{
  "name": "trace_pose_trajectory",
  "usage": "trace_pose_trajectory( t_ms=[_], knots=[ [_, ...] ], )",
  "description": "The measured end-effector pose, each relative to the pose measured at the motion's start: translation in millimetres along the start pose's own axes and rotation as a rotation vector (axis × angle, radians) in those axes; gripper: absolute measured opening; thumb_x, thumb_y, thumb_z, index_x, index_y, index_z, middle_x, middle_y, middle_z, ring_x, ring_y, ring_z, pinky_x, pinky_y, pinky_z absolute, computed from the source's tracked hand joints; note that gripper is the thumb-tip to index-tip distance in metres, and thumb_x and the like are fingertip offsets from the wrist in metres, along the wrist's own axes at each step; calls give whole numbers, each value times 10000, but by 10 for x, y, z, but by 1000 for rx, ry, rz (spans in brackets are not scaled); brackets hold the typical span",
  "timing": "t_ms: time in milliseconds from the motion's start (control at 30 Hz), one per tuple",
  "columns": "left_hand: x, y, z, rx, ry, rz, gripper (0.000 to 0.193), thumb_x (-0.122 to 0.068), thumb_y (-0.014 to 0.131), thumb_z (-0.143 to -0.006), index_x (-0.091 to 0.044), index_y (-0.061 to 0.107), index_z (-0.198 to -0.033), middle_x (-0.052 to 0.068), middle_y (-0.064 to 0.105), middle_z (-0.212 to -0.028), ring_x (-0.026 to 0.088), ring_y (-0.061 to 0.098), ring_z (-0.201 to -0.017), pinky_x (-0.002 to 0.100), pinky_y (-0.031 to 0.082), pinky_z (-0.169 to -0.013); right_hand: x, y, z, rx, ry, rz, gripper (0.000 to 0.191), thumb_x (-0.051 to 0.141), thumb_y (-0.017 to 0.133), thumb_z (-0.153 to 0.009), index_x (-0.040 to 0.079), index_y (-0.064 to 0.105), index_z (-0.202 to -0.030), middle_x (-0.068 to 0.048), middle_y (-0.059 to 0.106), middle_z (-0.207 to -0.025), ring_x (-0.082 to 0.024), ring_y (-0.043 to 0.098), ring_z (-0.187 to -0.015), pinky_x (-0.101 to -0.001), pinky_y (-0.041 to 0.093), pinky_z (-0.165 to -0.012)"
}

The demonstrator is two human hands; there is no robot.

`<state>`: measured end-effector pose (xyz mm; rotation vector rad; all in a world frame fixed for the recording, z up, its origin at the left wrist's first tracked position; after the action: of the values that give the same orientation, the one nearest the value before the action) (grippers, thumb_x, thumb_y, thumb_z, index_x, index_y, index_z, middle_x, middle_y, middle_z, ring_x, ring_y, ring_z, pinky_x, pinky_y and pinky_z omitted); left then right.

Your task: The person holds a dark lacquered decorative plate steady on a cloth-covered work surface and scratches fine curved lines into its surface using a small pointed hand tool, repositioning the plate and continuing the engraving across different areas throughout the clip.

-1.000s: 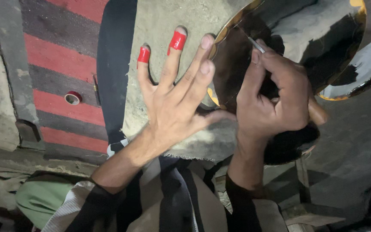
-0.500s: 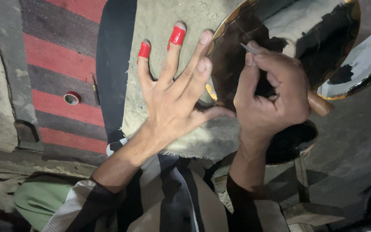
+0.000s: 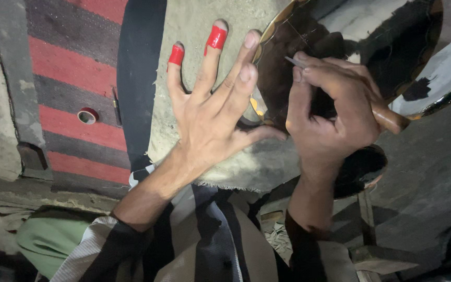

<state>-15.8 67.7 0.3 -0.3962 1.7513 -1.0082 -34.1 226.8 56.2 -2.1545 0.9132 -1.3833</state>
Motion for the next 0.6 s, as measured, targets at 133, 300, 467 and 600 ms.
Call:
trace_pose_trajectory(
  t_ms=[133, 300, 467, 600],
  knots=[
    [1, -17, 13, -19, 9, 22, 1348, -742, 753, -709, -270, -59, -1676, 50, 358, -1700, 322, 241, -1614, 642, 22, -1266, 14, -19, -29, 46, -37, -35, 149, -108, 767, -975, -14, 661, -1022, -131, 764, -1008, -243, 766, -932, -327, 605, -817],
    [-7, -38, 26, -27, 22, 39, 1388, -698, 761, -708, -287, -151, -1670, 44, 337, -1708, 308, 220, -1595, 627, 28, -1274, 29, -16, -89, 121, -76, -82, 168, -126, 793, -1007, -22, 673, -1061, -128, 758, -1060, -263, 767, -987, -331, 630, -840],
    [-27, -33, 45, -36, 16, 44, 1442, -702, 800, -683, -288, -166, -1670, 36, 341, -1709, 298, 212, -1581, 622, 41, -1278, 87, -50, -180, 248, -182, -77, 182, -151, 796, -967, -43, 679, -1054, -143, 752, -1093, -278, 757, -984, -342, 613, -837],
    [-21, -28, 38, -52, 16, 30, 1414, -689, 769, -687, -281, -161, -1671, 31, 347, -1707, 286, 210, -1581, 621, 38, -1279, 85, -57, -228, 350, -220, -86, 211, -162, 790, -930, -33, 675, -1051, -146, 747, -1102, -279, 745, -1025, -332, 599, -832]
  ],
)
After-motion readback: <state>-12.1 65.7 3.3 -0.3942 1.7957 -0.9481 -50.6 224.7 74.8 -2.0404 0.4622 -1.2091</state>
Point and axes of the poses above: each hand's wrist, its own z-axis away from the middle knuckle, its own y-axis out of the palm, x = y × z, the point moved 8 cm from there along -z, towards the middle knuckle
